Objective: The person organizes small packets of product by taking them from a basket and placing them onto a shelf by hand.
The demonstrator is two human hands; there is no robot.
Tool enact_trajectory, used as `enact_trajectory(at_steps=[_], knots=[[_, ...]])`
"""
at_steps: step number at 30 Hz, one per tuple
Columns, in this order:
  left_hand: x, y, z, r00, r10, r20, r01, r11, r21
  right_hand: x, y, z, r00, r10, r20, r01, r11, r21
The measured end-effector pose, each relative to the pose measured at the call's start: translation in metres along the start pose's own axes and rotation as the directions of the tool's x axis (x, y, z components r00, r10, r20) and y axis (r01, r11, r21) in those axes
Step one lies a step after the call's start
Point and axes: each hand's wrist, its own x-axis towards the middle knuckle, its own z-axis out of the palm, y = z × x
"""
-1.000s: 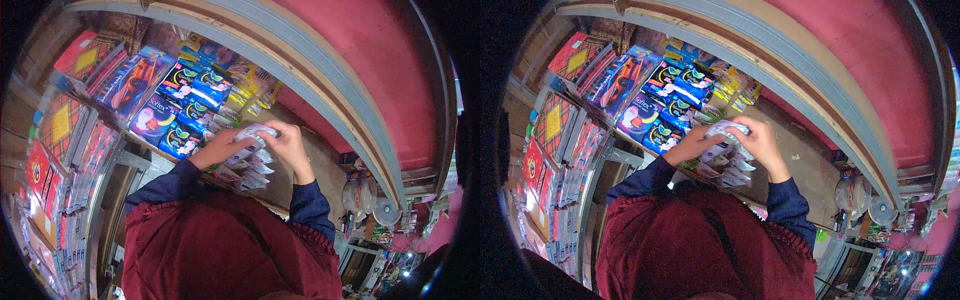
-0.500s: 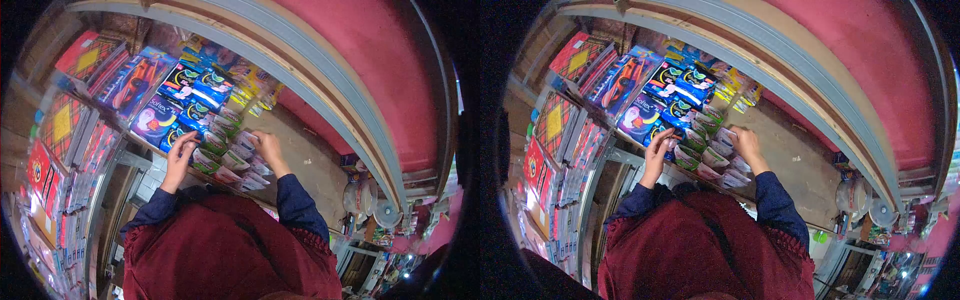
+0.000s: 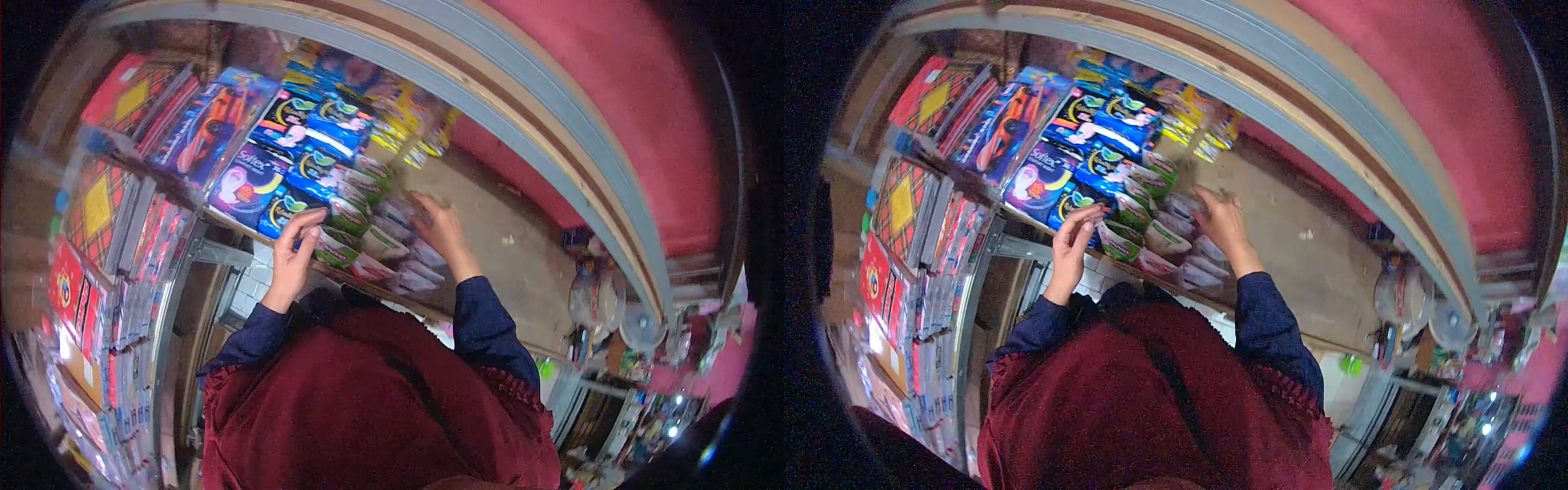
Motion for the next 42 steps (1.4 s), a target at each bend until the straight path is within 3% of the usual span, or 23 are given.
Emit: enact_trajectory(at_steps=[4,8,10,11,14,16,17,19,21,22,26,28,31,35,37,42], knots=[[-0.003,0.012,0.031,0.994,0.021,0.110,-0.024,0.999,0.023,-0.050,-0.012,-0.048,0.981,0.043,-0.189,-0.047,0.999,-0.015],[-0.026,0.015,0.073,0.962,-0.015,0.274,0.010,1.000,0.020,-0.143,0.002,-0.066,0.904,0.185,-0.385,-0.210,0.977,-0.024],[-0.048,0.016,0.108,0.919,-0.044,0.393,0.094,0.990,-0.109,-0.207,0.011,-0.067,0.855,0.260,-0.448,-0.302,0.953,-0.024],[-0.060,0.007,0.123,0.886,-0.046,0.461,0.063,0.998,-0.023,-0.242,0.011,-0.070,0.831,0.321,-0.455,-0.369,0.929,-0.018],[-0.107,0.005,0.183,0.728,-0.107,0.677,0.191,0.980,-0.051,-0.348,-0.002,-0.084,0.720,0.492,-0.489,-0.552,0.834,0.026],[-0.146,-0.004,0.226,0.609,-0.015,0.793,0.133,0.988,-0.083,-0.420,-0.024,-0.096,0.613,0.577,-0.540,-0.642,0.762,0.085],[-0.173,-0.005,0.247,0.567,-0.031,0.823,0.171,0.982,-0.081,-0.454,-0.039,-0.102,0.510,0.656,-0.556,-0.689,0.699,0.192],[-0.225,-0.003,0.294,0.456,-0.038,0.889,0.240,0.967,-0.082,-0.527,-0.062,-0.108,0.404,0.702,-0.587,-0.760,0.614,0.212],[-0.287,0.002,0.333,0.304,-0.041,0.952,0.323,0.944,-0.063,-0.590,-0.091,-0.113,0.294,0.732,-0.615,-0.809,0.533,0.248],[-0.315,0.003,0.349,0.198,-0.043,0.979,0.339,0.940,-0.027,-0.617,-0.105,-0.109,0.168,0.767,-0.620,-0.834,0.446,0.325],[-0.413,0.018,0.397,-0.182,-0.013,0.983,0.365,0.928,0.080,-0.698,-0.148,-0.083,-0.123,0.749,-0.651,-0.811,0.303,0.501],[-0.438,0.019,0.414,-0.320,-0.006,0.947,0.367,0.921,0.129,-0.715,-0.158,-0.072,-0.182,0.776,-0.604,-0.778,0.262,0.571],[-0.467,0.010,0.445,-0.429,-0.039,0.903,0.306,0.934,0.185,-0.733,-0.155,-0.065,-0.238,0.755,-0.611,-0.770,0.237,0.592],[-0.507,-0.005,0.486,-0.565,-0.100,0.819,0.273,0.914,0.300,-0.758,-0.139,-0.063,-0.432,0.722,-0.540,-0.665,0.149,0.732],[-0.524,-0.008,0.517,-0.632,-0.107,0.768,0.283,0.890,0.357,-0.777,-0.120,-0.055,-0.471,0.702,-0.534,-0.644,0.140,0.752],[-0.558,-0.027,0.624,-0.694,-0.053,0.718,0.258,0.913,0.316,-0.827,-0.063,-0.080,-0.597,0.624,-0.504,-0.613,0.050,0.788]])
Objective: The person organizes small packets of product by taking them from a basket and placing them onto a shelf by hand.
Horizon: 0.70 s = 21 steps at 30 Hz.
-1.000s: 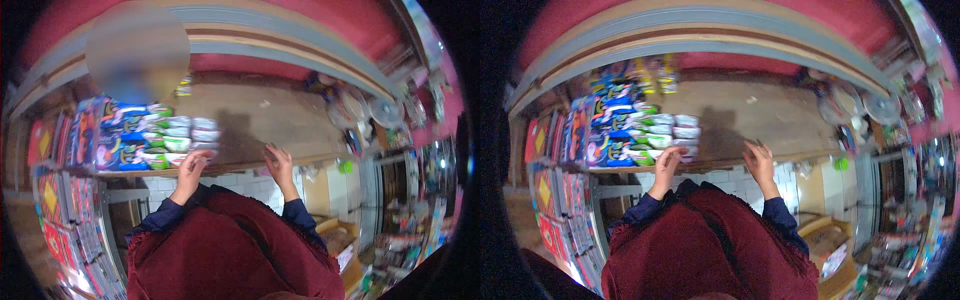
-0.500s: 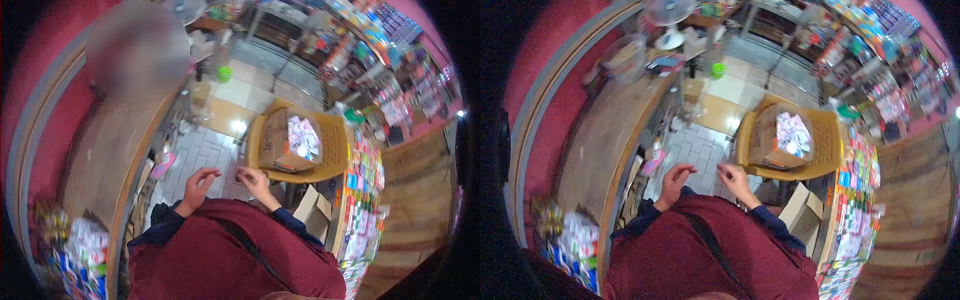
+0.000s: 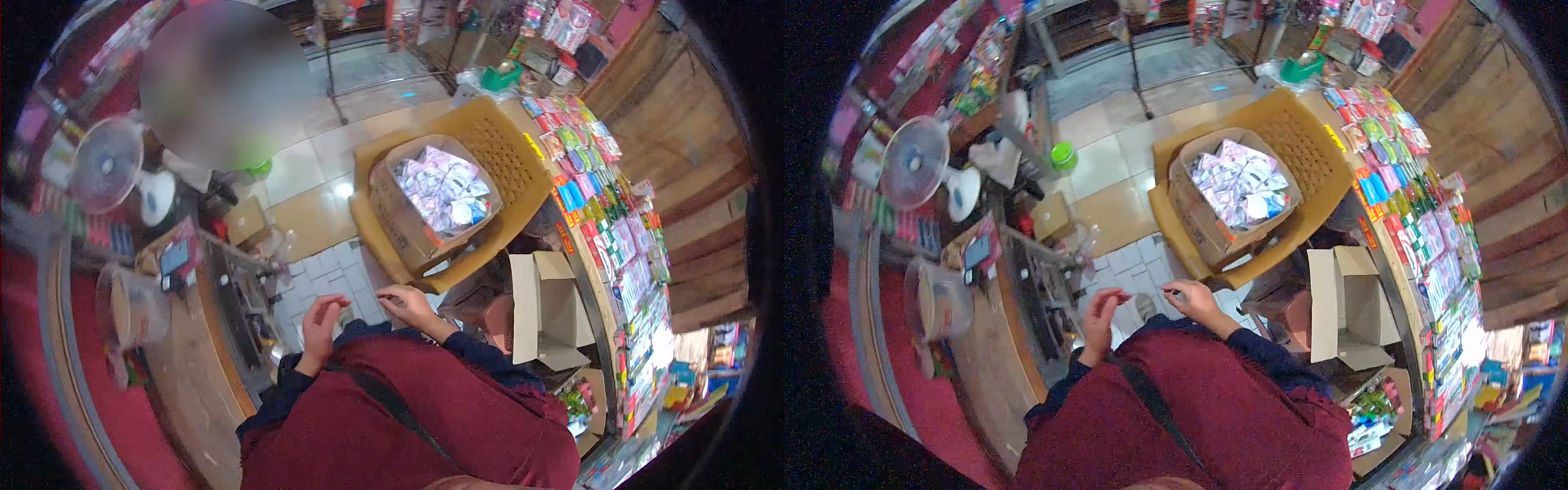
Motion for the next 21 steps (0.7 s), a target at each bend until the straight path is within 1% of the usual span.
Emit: enact_trajectory(at_steps=[1,2,4,5,6,7,8,10,11,12,14,15,17,18,19,20,21], knots=[[0.019,0.005,-0.011,1.000,-0.001,0.000,0.001,1.000,0.009,0.017,0.006,0.003,0.997,0.063,-0.047,-0.061,0.997,0.042],[0.039,0.012,-0.021,1.000,-0.001,0.001,0.001,1.000,0.027,0.033,0.014,0.002,0.995,0.051,-0.088,-0.051,0.999,0.005],[0.080,0.020,-0.041,0.998,-0.012,0.069,0.009,0.999,0.045,0.068,0.021,0.000,0.983,0.042,-0.181,-0.050,0.998,-0.039],[0.098,0.018,-0.053,0.995,-0.037,0.093,0.031,0.997,0.068,0.080,0.025,-0.002,0.972,0.144,-0.184,-0.147,0.989,-0.002],[0.113,0.016,-0.061,0.991,-0.061,0.118,0.051,0.995,0.087,0.091,0.032,-0.005,0.952,0.061,-0.299,-0.087,0.993,-0.077],[0.128,0.024,-0.064,0.989,-0.088,0.122,0.068,0.985,0.159,0.097,0.030,-0.011,0.926,0.150,-0.347,-0.162,0.987,-0.005],[0.140,0.029,-0.062,0.986,-0.083,0.147,0.056,0.982,0.178,0.102,0.028,-0.017,0.891,0.232,-0.390,-0.225,0.972,0.066],[0.165,0.038,-0.062,0.980,-0.057,0.192,0.013,0.975,0.222,0.104,0.038,-0.026,0.827,0.344,-0.445,-0.348,0.934,0.076],[0.173,0.038,-0.058,0.975,-0.067,0.210,0.023,0.978,0.208,0.101,0.044,-0.029,0.789,0.399,-0.467,-0.406,0.909,0.090],[0.181,0.036,-0.055,0.964,-0.084,0.251,0.027,0.975,0.222,0.098,0.058,-0.033,0.756,0.386,-0.529,-0.422,0.905,0.058],[0.193,0.029,-0.048,0.939,-0.118,0.323,0.038,0.969,0.242,0.097,0.080,-0.048,0.671,0.391,-0.630,-0.419,0.901,0.113],[0.196,0.026,-0.043,0.932,-0.177,0.316,0.101,0.965,0.242,0.097,0.095,-0.057,0.647,0.406,-0.646,-0.455,0.885,0.100],[0.200,0.024,-0.034,0.925,-0.189,0.330,0.113,0.965,0.237,0.102,0.124,-0.072,0.609,0.430,-0.667,-0.517,0.852,0.077],[0.204,0.025,-0.029,0.923,-0.190,0.334,0.112,0.964,0.239,0.111,0.135,-0.080,0.610,0.446,-0.654,-0.545,0.836,0.061],[0.208,0.026,-0.027,0.919,-0.243,0.310,0.174,0.957,0.232,0.121,0.146,-0.088,0.611,0.464,-0.641,-0.571,0.819,0.048],[0.214,0.030,-0.023,0.922,-0.254,0.293,0.188,0.953,0.236,0.131,0.157,-0.092,0.607,0.488,-0.627,-0.600,0.799,0.042],[0.218,0.034,-0.020,0.920,-0.275,0.279,0.208,0.947,0.246,0.141,0.172,-0.093,0.636,0.459,-0.620,-0.639,0.764,-0.090]])
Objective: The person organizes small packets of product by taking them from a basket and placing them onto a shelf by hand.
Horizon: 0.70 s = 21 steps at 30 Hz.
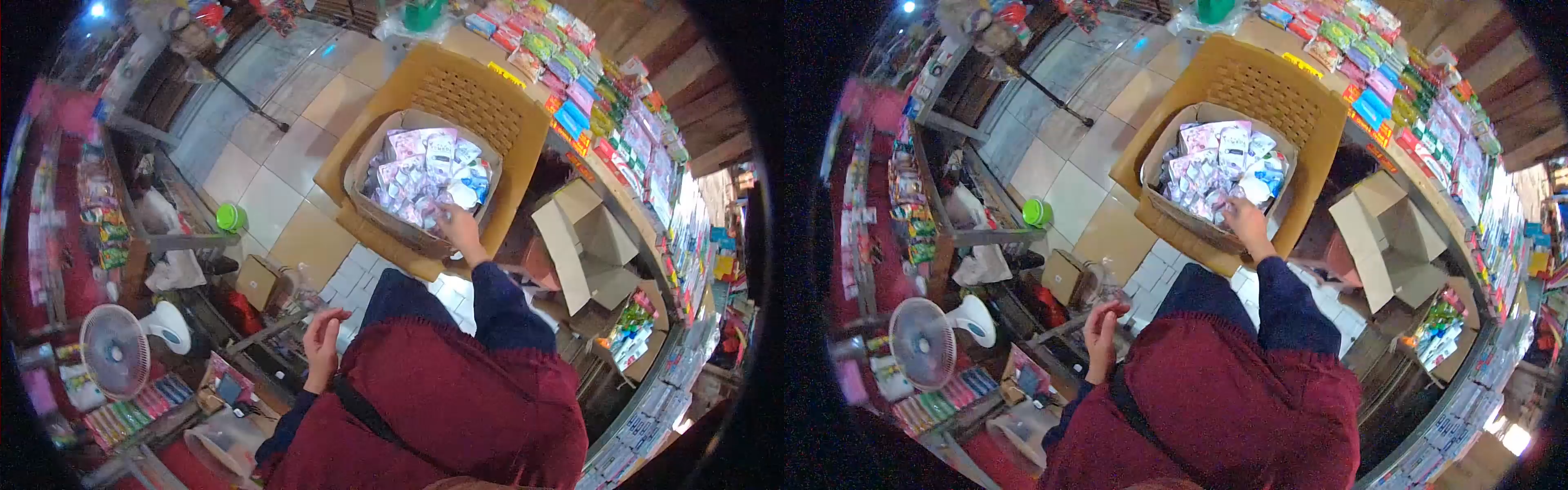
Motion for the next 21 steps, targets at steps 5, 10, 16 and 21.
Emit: enact_trajectory(at_steps=[5,10,16,21], knots=[[0.032,0.008,0.008,0.995,-0.087,0.041,0.085,0.995,0.061,0.045,0.011,0.033,0.984,0.085,0.156,-0.083,0.996,-0.019],[0.081,0.010,0.043,0.997,-0.053,0.048,0.049,0.996,0.073,0.057,0.029,0.021,0.958,0.177,0.228,-0.188,0.982,0.028],[0.103,-0.004,0.078,0.948,-0.224,0.228,0.225,0.974,0.020,0.063,0.032,-0.019,0.966,0.218,0.141,-0.260,0.804,0.534],[0.118,-0.019,0.090,0.814,-0.474,0.336,0.573,0.751,-0.329,0.052,-0.050,-0.100,0.923,-0.384,0.001,0.336,0.809,0.483]])
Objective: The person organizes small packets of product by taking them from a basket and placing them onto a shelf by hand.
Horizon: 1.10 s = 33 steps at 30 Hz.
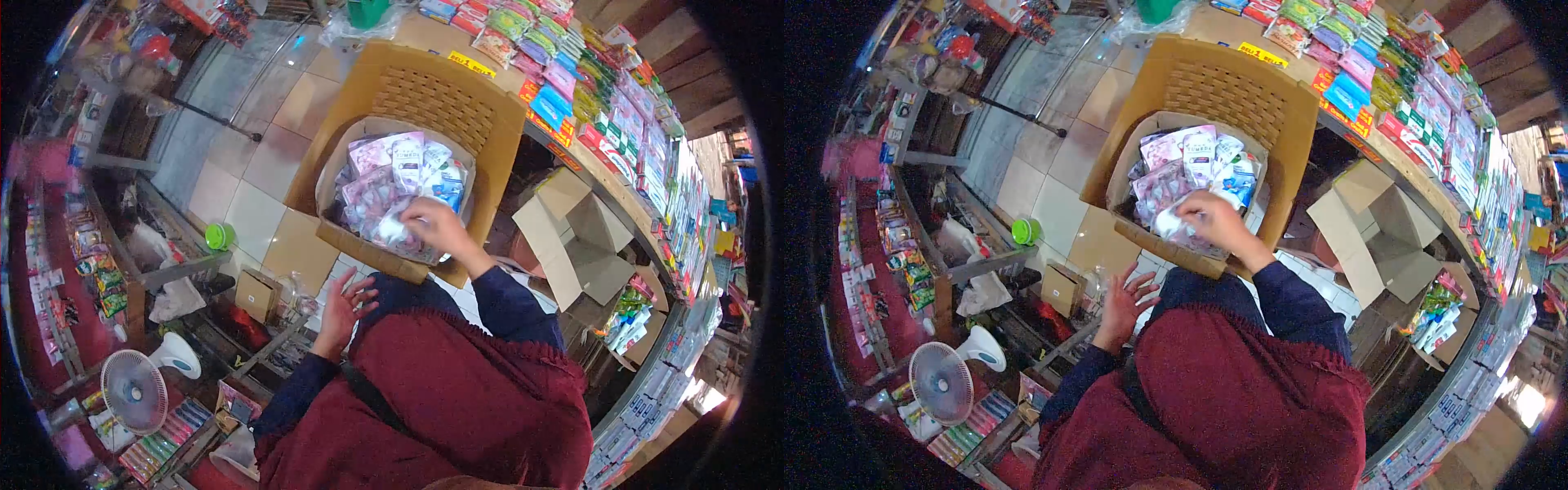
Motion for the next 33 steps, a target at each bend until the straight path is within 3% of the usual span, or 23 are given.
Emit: enact_trajectory(at_steps=[2,4,5,6,8,9,10,12,14,15,18,23,26,29,30,33], knots=[[0.003,0.009,0.007,0.983,-0.114,0.142,0.135,0.980,-0.149,-0.002,-0.029,0.004,0.970,-0.145,0.197,0.134,0.989,0.064],[0.004,0.015,0.009,0.931,-0.155,0.330,0.251,0.929,-0.273,-0.010,-0.053,0.017,0.913,-0.214,0.347,0.153,0.968,0.197],[0.007,0.008,-0.003,0.954,-0.218,0.205,0.285,0.872,-0.397,-0.015,-0.050,0.028,0.868,-0.293,0.400,0.212,0.949,0.235],[0.006,0.007,-0.006,0.959,-0.222,0.179,0.260,0.937,-0.234,-0.011,-0.065,0.024,0.841,-0.268,0.470,0.150,0.950,0.274],[0.003,0.007,-0.010,0.970,-0.210,0.119,0.198,0.975,0.103,-0.015,-0.040,0.029,0.921,-0.070,0.384,-0.023,0.972,0.233],[0.002,0.009,-0.003,0.969,-0.249,0.002,0.249,0.968,0.016,-0.016,-0.021,0.030,0.960,0.042,0.277,-0.095,0.979,0.180],[0.000,0.008,-0.001,0.973,-0.232,-0.004,0.232,0.971,0.052,-0.011,-0.009,0.024,0.976,0.078,0.205,-0.080,0.997,0.006],[-0.001,0.006,0.001,0.982,-0.189,-0.014,0.190,0.974,0.124,-0.019,0.043,0.030,0.965,0.139,0.223,-0.046,0.926,-0.375],[-0.007,0.007,0.005,0.983,-0.180,-0.028,0.182,0.980,0.078,-0.038,0.094,0.045,0.962,0.047,0.268,0.060,0.924,-0.378],[-0.009,0.004,0.003,0.987,-0.161,-0.026,0.163,0.985,0.064,-0.037,0.098,0.045,0.900,0.149,0.410,0.044,0.904,-0.425],[-0.018,-0.002,-0.006,0.985,-0.167,-0.046,0.168,0.985,0.023,-0.038,0.110,0.047,0.876,0.194,0.443,0.054,0.871,-0.489],[-0.035,-0.026,-0.018,0.982,-0.046,-0.183,0.028,0.995,-0.099,-0.022,0.106,0.037,0.872,0.099,0.480,0.197,0.826,-0.528],[-0.046,-0.046,-0.033,0.961,-0.014,-0.278,-0.054,0.970,-0.235,-0.002,0.079,0.023,0.920,0.005,0.392,0.212,0.835,-0.508],[-0.052,-0.078,-0.050,0.904,0.136,-0.405,-0.240,0.946,-0.219,0.024,0.038,0.012,0.962,-0.059,0.267,0.161,0.911,-0.379],[-0.056,-0.086,-0.055,0.893,0.072,-0.445,-0.202,0.946,-0.252,0.036,0.015,0.009,0.966,-0.051,0.252,0.137,0.932,-0.336],[-0.067,-0.110,-0.052,0.835,0.173,-0.523,-0.373,0.875,-0.307,0.057,-0.032,0.017,0.974,-0.024,0.227,0.020,1.000,0.020]])
